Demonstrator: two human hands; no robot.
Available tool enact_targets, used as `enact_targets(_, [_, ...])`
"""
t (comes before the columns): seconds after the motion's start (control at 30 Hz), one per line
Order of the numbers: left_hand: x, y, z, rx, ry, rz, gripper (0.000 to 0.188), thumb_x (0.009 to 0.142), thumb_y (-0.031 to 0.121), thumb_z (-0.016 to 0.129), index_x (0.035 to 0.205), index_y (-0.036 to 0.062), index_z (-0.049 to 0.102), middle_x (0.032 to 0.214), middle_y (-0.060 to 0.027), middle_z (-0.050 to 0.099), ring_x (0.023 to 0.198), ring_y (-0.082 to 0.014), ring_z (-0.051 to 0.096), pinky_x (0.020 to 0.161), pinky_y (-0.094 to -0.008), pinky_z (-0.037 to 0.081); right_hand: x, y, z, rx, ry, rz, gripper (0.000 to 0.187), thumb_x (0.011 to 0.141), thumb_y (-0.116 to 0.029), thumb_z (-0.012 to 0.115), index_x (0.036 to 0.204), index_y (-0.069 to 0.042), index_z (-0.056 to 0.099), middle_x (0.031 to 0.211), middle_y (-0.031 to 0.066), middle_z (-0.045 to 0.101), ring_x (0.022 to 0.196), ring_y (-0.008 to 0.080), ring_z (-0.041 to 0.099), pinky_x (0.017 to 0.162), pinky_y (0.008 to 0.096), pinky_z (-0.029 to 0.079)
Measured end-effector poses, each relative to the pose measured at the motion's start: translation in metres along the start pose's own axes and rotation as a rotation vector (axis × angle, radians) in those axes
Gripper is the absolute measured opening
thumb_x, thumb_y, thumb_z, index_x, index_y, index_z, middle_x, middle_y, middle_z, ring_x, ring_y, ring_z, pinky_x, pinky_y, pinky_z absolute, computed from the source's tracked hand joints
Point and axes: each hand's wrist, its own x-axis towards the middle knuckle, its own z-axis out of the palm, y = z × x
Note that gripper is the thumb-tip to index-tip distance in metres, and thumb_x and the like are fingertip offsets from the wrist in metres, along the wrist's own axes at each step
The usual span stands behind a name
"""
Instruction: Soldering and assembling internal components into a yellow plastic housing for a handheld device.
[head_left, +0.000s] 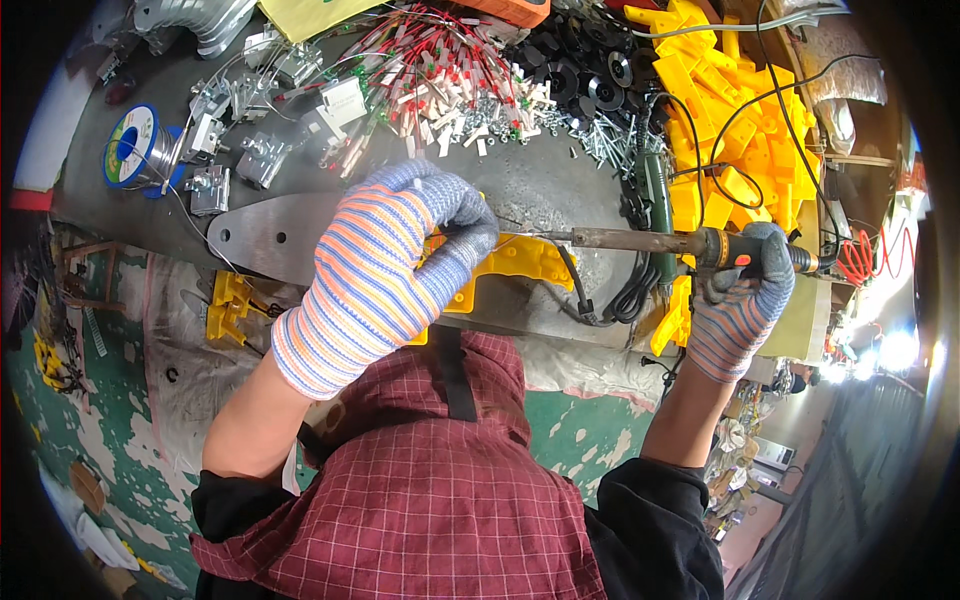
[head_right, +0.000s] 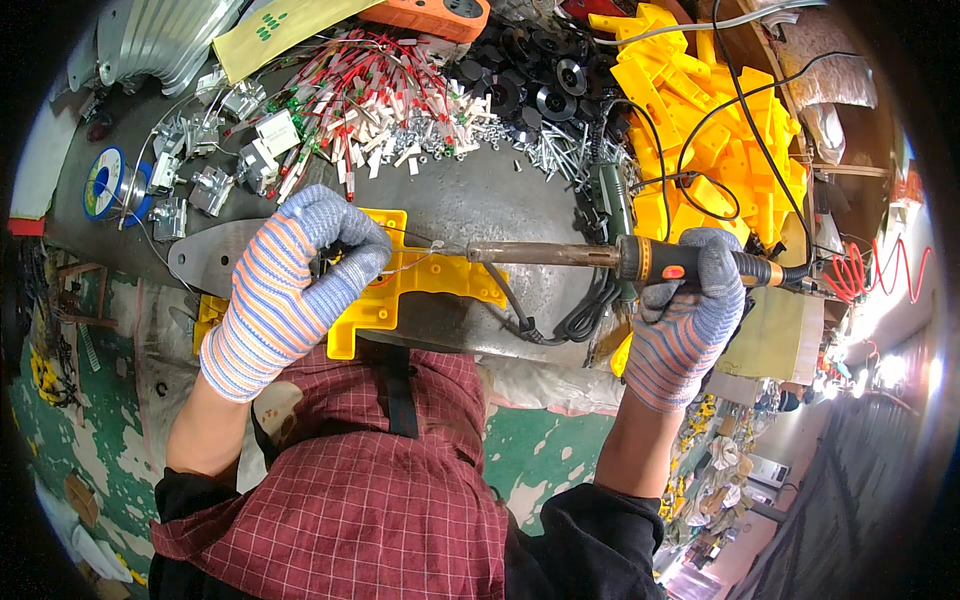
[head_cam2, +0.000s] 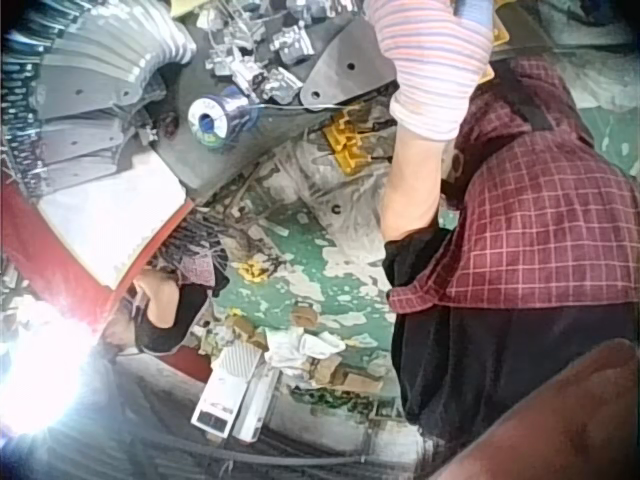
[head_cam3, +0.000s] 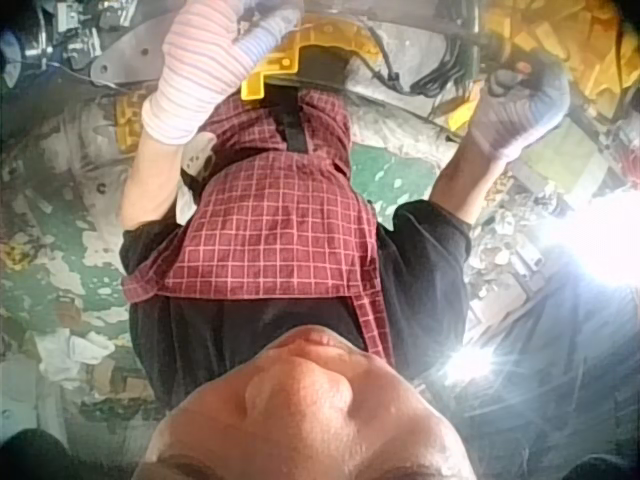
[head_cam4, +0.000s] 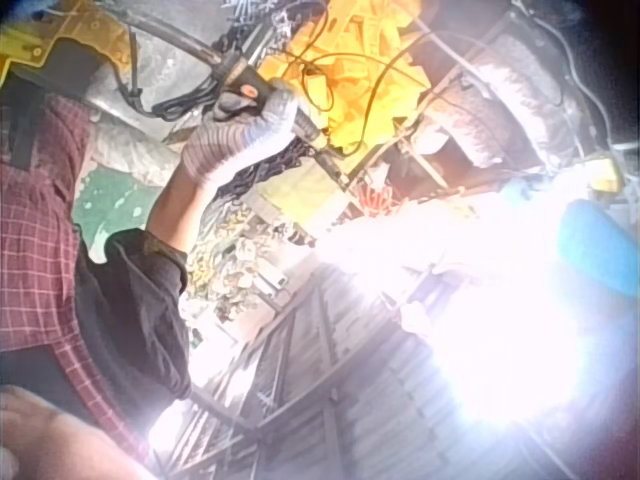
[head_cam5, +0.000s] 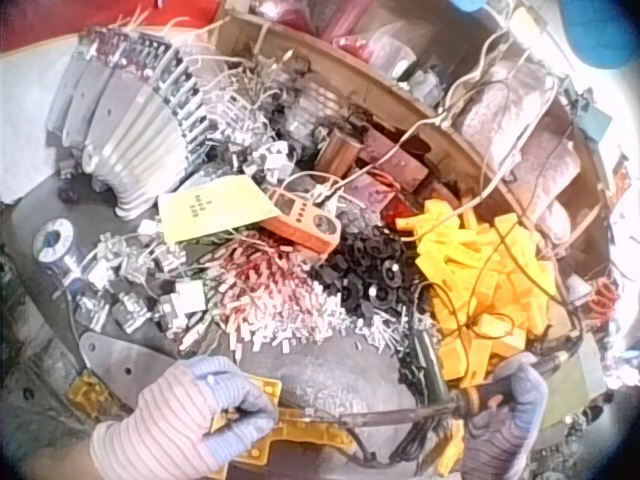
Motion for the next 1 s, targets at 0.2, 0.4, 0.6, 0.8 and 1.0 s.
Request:
enact_targets(0.2, [-0.001,0.001,0.0,0.01,0.0,-0.003,0.009,0.08,0.007,0.07,0.086,0.0009,0.066,0.081,-0.0108,0.061,0.077,-0.0241,0.06,0.07,-0.0338,0.048,-0.001,0.001,0.0,0.015,-0.014,0.007,0.018,0.089,-0.026,0.067,0.096,-0.01,0.059,0.073,-0.0008,0.057,0.044,0.0075,0.049,0.038,0.0191,0.039])
enact_targets(0.4, [-0.016,0.01,-0.012,-0.109,0.128,-0.05,0.011,0.082,0.007,0.07,0.09,0.0017,0.065,0.082,-0.0081,0.061,0.075,-0.0204,0.059,0.071,-0.0311,0.048,-0.002,-0.006,0.0,0.001,0.016,-0.064,0.014,0.094,-0.021,0.059,0.095,-0.007,0.058,0.074,0.0006,0.054,0.046,0.008,0.047,0.04,0.0189,0.04])
enact_targets(0.6, [-0.073,0.032,-0.012,-0.009,0.186,-0.111,0.018,0.076,0.007,0.077,0.088,0.0094,0.064,0.082,-0.0044,0.059,0.074,-0.0228,0.058,0.069,-0.0349,0.046,-0.014,-0.02,-0.031,0.053,-0.249,-0.065,0.016,0.095,-0.017,0.054,0.097,-0.001,0.055,0.086,0.0079,0.054,0.067,0.019,0.061,0.065,0.028,0.054])
enact_targets(0.8, [-0.065,0.018,0.025,0.394,0.252,0.15,0.027,0.07,0.011,0.081,0.088,0.0141,0.063,0.078,-0.0028,0.053,0.073,-0.0241,0.052,0.073,-0.0398,0.04,-0.038,0.0,-0.004,-0.11,-0.22,-0.273,0.031,0.082,-0.026,0.068,0.098,-0.002,0.056,0.086,0.0077,0.055,0.07,0.0196,0.063,0.065,0.0276,0.054])
enact_targets(1.0, [-0.058,0.011,0.032,0.538,0.314,0.207,0.022,0.069,0.013,0.08,0.084,0.0149,0.064,0.08,-0.0032,0.054,0.076,-0.0258,0.053,0.075,-0.042,0.04,-0.039,0.011,0.002,-0.158,-0.267,-0.337,0.03,0.081,-0.024,0.069,0.099,-0.003,0.058,0.089,0.0074,0.056,0.077,0.0187,0.061,0.074,0.0302,0.053])
